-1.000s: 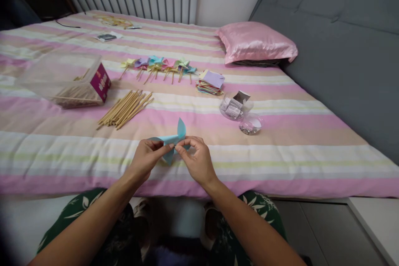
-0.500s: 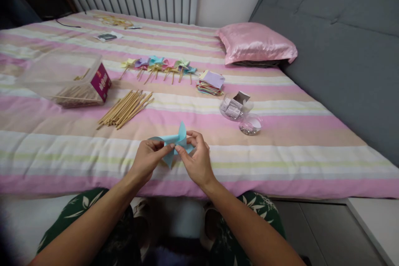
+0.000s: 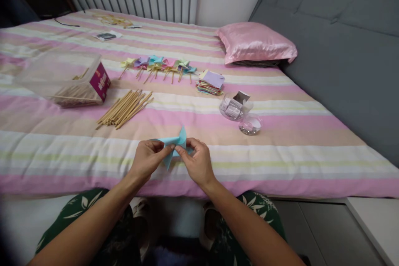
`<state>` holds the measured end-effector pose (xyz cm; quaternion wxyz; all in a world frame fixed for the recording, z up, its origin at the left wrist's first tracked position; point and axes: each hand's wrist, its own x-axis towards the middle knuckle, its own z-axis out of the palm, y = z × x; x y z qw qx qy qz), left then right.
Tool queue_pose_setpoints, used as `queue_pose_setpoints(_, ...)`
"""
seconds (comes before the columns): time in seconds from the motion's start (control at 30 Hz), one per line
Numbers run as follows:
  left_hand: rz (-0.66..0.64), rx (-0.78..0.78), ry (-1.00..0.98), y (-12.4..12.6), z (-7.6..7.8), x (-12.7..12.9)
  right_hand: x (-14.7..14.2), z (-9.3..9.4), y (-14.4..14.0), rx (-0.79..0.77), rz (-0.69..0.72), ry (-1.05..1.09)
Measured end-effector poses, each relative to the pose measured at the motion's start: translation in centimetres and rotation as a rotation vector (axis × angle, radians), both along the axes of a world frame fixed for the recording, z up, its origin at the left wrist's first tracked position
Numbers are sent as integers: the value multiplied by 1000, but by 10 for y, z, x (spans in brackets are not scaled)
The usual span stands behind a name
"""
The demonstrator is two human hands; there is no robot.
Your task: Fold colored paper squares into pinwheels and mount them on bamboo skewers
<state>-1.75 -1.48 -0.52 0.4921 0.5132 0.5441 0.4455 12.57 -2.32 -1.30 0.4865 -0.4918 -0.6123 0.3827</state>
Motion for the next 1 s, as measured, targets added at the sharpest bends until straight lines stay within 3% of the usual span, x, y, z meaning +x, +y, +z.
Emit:
queue_pose_setpoints(0.33, 18, 7, -12, 0, 2, 0, 1, 0, 2, -12, 9, 9)
queue_pose_setpoints(0.6, 18, -35, -159, 1, -2, 2, -1, 0, 1, -15, 9, 15)
queue_pose_setpoints(1.0, 0, 58, -21, 0, 0, 0, 0, -5, 2, -60, 54, 58)
